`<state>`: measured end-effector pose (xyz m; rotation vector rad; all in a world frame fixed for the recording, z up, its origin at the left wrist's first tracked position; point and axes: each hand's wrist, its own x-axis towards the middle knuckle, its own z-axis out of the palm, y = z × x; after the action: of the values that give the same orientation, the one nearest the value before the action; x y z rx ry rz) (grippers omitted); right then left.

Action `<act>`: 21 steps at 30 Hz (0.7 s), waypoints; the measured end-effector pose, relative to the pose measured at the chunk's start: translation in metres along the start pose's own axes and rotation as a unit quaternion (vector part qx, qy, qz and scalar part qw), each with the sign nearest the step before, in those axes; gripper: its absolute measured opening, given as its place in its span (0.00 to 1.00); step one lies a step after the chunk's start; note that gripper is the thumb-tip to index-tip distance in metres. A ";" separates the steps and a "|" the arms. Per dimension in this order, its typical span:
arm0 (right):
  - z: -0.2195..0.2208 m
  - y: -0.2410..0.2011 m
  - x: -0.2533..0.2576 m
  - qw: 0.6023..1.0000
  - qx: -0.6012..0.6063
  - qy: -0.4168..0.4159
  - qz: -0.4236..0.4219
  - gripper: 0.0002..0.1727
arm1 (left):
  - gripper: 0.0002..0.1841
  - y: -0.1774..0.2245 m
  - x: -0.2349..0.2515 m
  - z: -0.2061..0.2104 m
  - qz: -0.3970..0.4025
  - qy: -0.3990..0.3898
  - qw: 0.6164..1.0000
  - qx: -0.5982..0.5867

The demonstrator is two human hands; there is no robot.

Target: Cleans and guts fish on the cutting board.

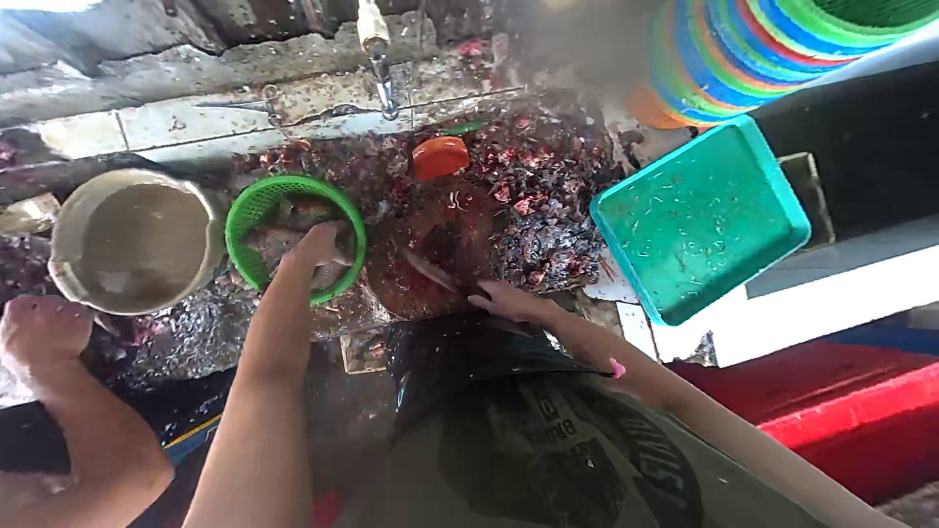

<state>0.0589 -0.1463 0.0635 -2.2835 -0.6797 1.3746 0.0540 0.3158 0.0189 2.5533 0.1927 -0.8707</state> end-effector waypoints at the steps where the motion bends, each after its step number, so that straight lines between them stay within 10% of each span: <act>1: -0.005 0.011 0.004 0.999 -0.027 -0.022 -0.006 0.33 | 0.53 -0.001 0.004 -0.003 0.007 -0.011 0.999 0.029; 8: -0.049 0.056 0.007 0.946 0.047 0.260 0.190 0.37 | 0.53 0.010 0.005 -0.016 0.014 -0.066 0.993 0.096; 15: -0.015 -0.013 0.028 0.998 -0.001 0.053 -0.025 0.29 | 0.48 0.011 0.010 -0.023 0.017 -0.070 0.988 0.137; 21: -0.046 0.042 0.021 0.946 0.069 0.266 0.174 0.39 | 0.43 0.022 0.004 -0.025 -0.016 -0.059 0.985 0.162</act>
<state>0.1174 -0.1715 0.0462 -2.5705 -0.0050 0.8235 0.0764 0.3076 0.0422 2.7894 0.0577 -1.1447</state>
